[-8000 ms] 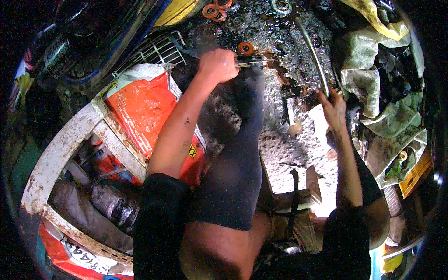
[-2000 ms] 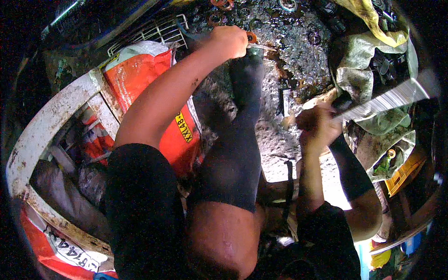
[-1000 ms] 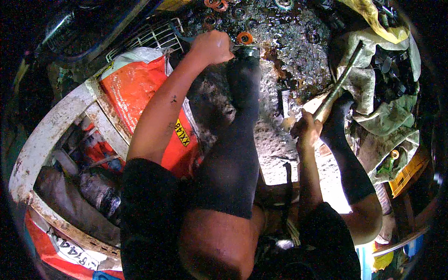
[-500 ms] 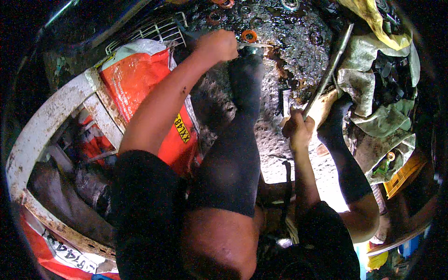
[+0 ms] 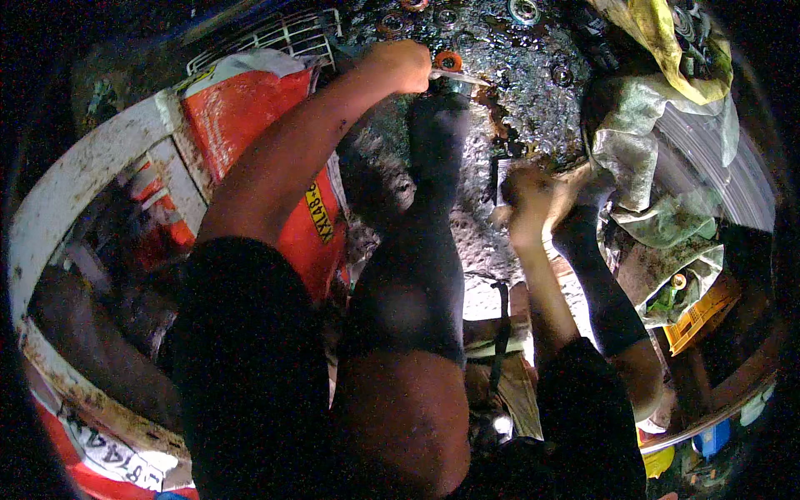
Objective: The person sits on the floor and uses a metal rod to strike and separate components of a cylindrical metal part. They then inspect the separated pieces and place them into a nearby sack.
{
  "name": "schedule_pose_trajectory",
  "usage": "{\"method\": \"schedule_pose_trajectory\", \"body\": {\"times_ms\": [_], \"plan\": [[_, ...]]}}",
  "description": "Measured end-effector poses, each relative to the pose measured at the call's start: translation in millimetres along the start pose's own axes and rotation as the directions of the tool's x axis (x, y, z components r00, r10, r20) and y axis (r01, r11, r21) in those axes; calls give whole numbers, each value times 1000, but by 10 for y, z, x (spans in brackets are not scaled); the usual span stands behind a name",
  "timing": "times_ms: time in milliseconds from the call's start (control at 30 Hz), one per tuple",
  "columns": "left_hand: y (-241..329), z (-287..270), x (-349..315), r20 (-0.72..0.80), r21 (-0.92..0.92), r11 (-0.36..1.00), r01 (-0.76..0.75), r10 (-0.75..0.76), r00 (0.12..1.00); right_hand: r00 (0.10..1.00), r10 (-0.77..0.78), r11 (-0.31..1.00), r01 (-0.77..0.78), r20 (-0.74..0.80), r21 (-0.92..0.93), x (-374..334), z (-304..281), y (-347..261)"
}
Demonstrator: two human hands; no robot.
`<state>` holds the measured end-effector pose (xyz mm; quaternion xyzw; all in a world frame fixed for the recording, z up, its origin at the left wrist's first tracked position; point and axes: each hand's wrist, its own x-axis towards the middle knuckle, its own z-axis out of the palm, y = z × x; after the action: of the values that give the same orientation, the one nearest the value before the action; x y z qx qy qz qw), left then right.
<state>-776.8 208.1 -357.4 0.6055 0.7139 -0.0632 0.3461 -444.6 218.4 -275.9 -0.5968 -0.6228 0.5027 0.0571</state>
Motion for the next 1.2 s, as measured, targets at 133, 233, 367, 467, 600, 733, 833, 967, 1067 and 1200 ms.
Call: {"method": "schedule_pose_trajectory", "body": {"times_ms": [133, 233, 367, 467, 600, 733, 833, 967, 1067, 1200], "plan": [[112, -119, -136, 25, 55, 995, 82, -83, 996, 846, 478, 830, -523, 237, 195, -257, 98, 103], [-38, 2, -150, 103, 61, 998, 11, -17, 995, 936, 352, 760, -290, 6, 581, -140, -215, -113], [-136, -165, -21, 302, -261, 958, 122, -39, 953, 980, 127, 710, 20, -155, 704, -56, -484, -596], [-175, -212, -17, 195, -291, 957, -14, 73, 978, 979, 184, 686, -67, -84, 724, -73, -518, -450], [-207, -73, -42, -56, -185, 968, -171, 163, 985, 977, 208, 764, -137, -40, 630, -196, -321, -273], [-58, -14, -112, -87, -112, 990, -86, 76, 993, 958, 284, 746, -254, 52, 616, -388, -117, -288], [56, -85, -174, -75, -23, 998, -66, 64, 995, 958, 279, 785, -269, 68, 558, -465, -40, -191], [128, -44, -192, -150, 60, 993, -101, 109, 983, 947, 294, 748, -311, 128, 586, -522, 21, -229], [125, -34, -193, -158, 84, 991, -107, 120, 980, 947, 268, 706, -320, 179, 632, -531, 19, -358], [182, -33, -156, -77, 34, 999, 0, 3, 997, 993, 112, 766, -58, -44, 641, -489, 33, -469]]}}
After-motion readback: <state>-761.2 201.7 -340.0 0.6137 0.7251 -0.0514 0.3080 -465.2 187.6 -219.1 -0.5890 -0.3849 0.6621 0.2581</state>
